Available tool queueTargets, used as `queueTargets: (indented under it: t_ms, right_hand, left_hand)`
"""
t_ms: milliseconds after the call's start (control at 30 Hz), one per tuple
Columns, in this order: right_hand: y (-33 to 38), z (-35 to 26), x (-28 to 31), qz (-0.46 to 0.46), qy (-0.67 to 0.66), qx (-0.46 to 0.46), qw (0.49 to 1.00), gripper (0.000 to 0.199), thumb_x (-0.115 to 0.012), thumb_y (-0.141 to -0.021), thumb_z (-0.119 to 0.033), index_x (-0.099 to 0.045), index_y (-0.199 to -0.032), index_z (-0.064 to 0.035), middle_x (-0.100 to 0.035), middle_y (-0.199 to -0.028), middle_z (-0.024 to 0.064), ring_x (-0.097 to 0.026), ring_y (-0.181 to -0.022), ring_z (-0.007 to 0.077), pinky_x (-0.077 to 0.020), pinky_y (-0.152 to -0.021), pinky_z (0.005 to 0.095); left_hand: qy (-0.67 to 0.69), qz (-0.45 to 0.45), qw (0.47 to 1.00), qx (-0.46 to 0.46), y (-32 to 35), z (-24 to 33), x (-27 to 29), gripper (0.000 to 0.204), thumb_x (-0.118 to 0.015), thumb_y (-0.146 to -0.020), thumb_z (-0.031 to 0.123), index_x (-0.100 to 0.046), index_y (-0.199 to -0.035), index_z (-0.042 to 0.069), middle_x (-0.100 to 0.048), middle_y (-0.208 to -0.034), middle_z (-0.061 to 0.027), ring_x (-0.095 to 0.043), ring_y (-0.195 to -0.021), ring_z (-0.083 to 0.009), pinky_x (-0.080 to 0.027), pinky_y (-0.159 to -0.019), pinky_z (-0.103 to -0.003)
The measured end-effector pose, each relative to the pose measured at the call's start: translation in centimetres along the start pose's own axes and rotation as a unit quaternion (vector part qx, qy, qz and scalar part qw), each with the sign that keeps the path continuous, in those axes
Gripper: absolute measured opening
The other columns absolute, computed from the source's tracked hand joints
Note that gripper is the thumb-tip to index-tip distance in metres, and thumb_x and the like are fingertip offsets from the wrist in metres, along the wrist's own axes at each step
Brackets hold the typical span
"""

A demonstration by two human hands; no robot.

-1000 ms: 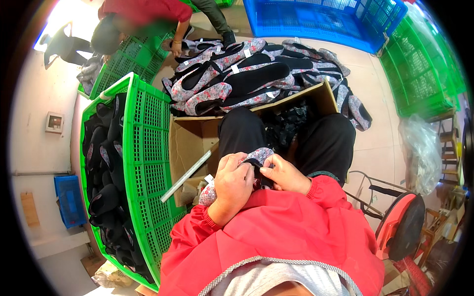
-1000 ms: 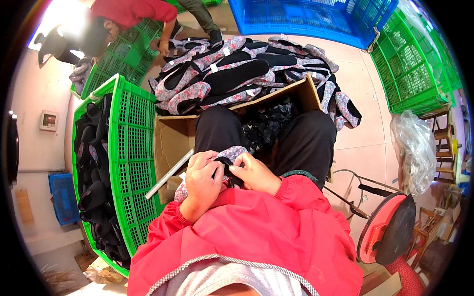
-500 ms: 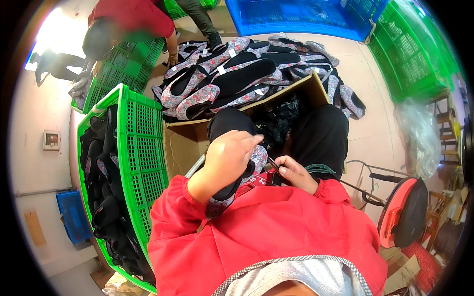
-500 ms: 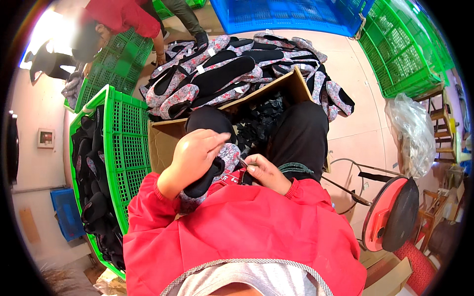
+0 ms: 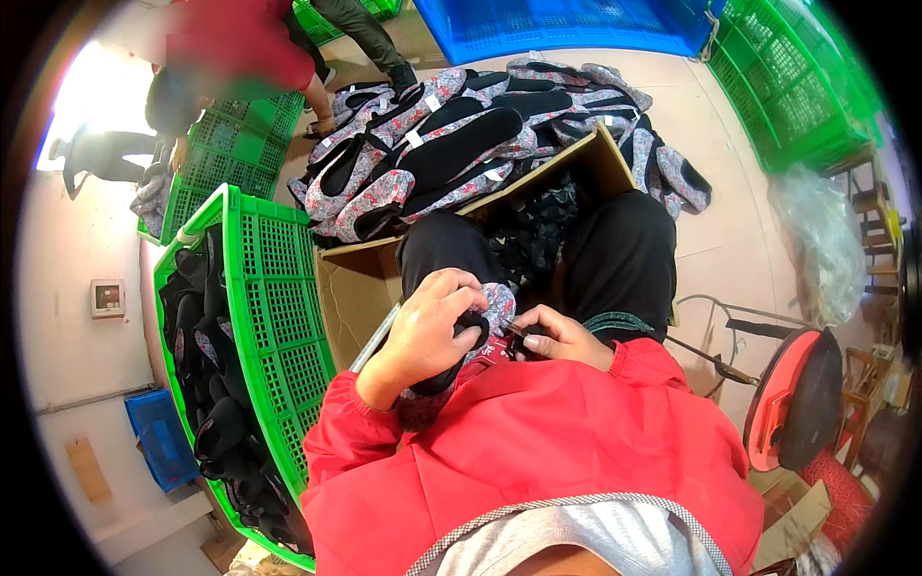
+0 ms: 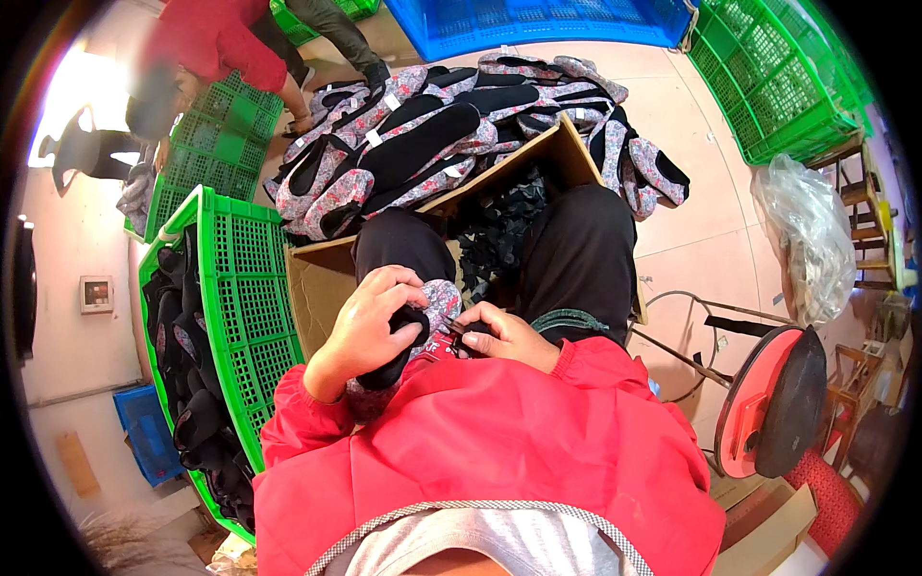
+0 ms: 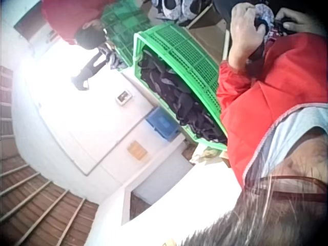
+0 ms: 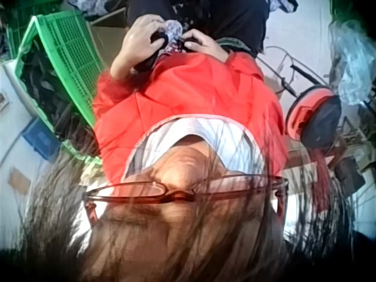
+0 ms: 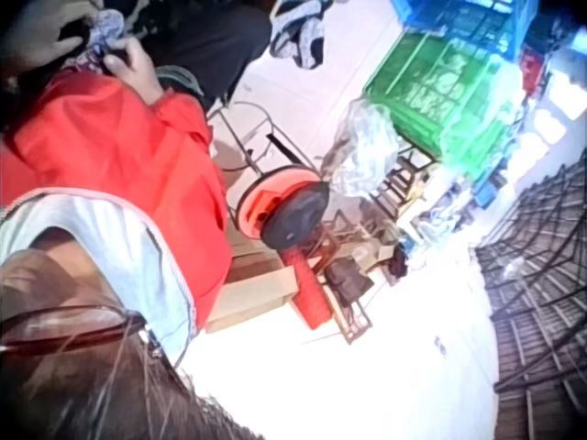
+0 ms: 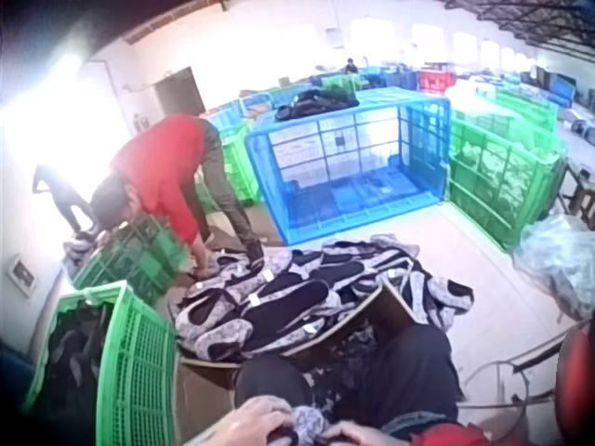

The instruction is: The person uses a long white stick to push and arrange a pile of floral-patterned slippers inside a blue plastic crate. They then move the slippers from the crate into a cardboard box resting on their lap, handling them one by one to organize them.

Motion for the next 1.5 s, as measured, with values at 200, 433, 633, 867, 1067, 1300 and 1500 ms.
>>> queueTargets:
  t_ms: [200, 433, 633, 867, 1067, 1300, 1500]
  right_hand:
    - [-0.5, -1.0, 0.5, 0.023, 0.141, 0.033, 0.989, 0.030, -0.056, -0.101, -0.027, -0.051, -0.118, -0.0029, -0.065, -0.094, 0.0048, -0.062, -0.085, 0.0106, -0.0495, -0.076, 0.0288]
    - [-0.5, -2.0, 0.6, 0.043, 0.237, 0.044, 0.969, 0.030, -0.055, -0.100, -0.030, -0.051, -0.118, -0.0058, -0.066, -0.088, 0.0069, -0.065, -0.081, 0.0167, -0.0498, -0.074, 0.0314]
    - [-0.4, -2.0, 0.8, 0.064, 0.271, 0.042, 0.960, 0.030, -0.056, -0.099, -0.029, -0.050, -0.118, -0.0064, -0.066, -0.087, 0.0101, -0.066, -0.079, 0.0226, -0.0496, -0.071, 0.0338]
    - [-0.2, -2.0, 0.8, 0.096, 0.273, 0.039, 0.956, 0.030, -0.055, -0.099, -0.029, -0.050, -0.117, -0.0053, -0.067, -0.087, 0.0115, -0.067, -0.079, 0.0246, -0.0500, -0.071, 0.0352]
    - [-0.1, -1.9, 0.8, 0.126, 0.261, 0.039, 0.956, 0.026, -0.055, -0.100, -0.025, -0.051, -0.115, -0.0038, -0.065, -0.087, 0.0087, -0.064, -0.077, 0.0184, -0.0502, -0.071, 0.0333]
    - [0.0, 0.7, 4.0, 0.232, -0.075, 0.010, 0.970, 0.018, -0.051, -0.101, -0.012, -0.050, -0.117, -0.0022, -0.058, -0.091, 0.0026, -0.052, -0.073, 0.0076, -0.0477, -0.070, 0.0242]
    - [-1.9, -3.3, 2.3, 0.230, 0.029, 0.047, 0.972, 0.039, -0.067, -0.091, -0.007, -0.046, -0.125, -0.0066, -0.057, -0.093, 0.0019, -0.052, -0.072, 0.0058, -0.0463, -0.062, 0.0209]
  left_hand:
    - [0.023, 0.035, 0.999, 0.005, -0.2, -0.5, -1.2, 0.021, -0.069, -0.067, 0.002, -0.061, -0.087, 0.004, -0.062, -0.098, -0.0118, -0.059, -0.099, -0.0321, -0.048, -0.088, -0.040]
    - [0.005, 0.041, 0.998, 0.043, -0.3, -1.3, -1.9, 0.017, -0.069, -0.067, 0.004, -0.059, -0.081, 0.004, -0.062, -0.091, -0.0115, -0.060, -0.093, -0.0315, -0.049, -0.083, -0.039]
    - [-0.012, 0.056, 0.998, 0.041, -0.4, -1.2, -1.9, 0.018, -0.071, -0.066, 0.006, -0.060, -0.080, 0.005, -0.060, -0.086, -0.0098, -0.059, -0.090, -0.0307, -0.049, -0.079, -0.039]
    - [-0.013, 0.050, 0.997, 0.060, -0.5, -1.3, -2.1, 0.017, -0.069, -0.067, 0.006, -0.059, -0.080, 0.003, -0.061, -0.087, -0.0107, -0.060, -0.090, -0.0318, -0.049, -0.081, -0.040]
    - [-0.014, 0.053, 0.997, 0.060, -0.4, -1.3, -2.2, 0.016, -0.069, -0.068, 0.007, -0.060, -0.081, 0.003, -0.060, -0.086, -0.0116, -0.059, -0.090, -0.0332, -0.048, -0.080, -0.041]
    - [-0.094, 0.024, 0.993, 0.069, -0.3, -0.7, -2.0, 0.026, -0.068, -0.069, 0.005, -0.060, -0.094, 0.005, -0.058, -0.091, -0.0114, -0.058, -0.092, -0.0334, -0.049, -0.082, -0.042]
    - [-0.197, 0.021, 0.976, 0.088, -1.2, -1.5, 0.7, 0.027, -0.066, -0.068, 0.004, -0.056, -0.093, 0.006, -0.059, -0.089, -0.0158, -0.062, -0.084, -0.0358, -0.051, -0.074, -0.044]
Point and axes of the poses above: each hand's wrist, its own y-axis away from the middle knuckle, its own x-axis out of the back of the hand, z = x × y, the point moved 10 cm from there along -y, towards the middle knuckle
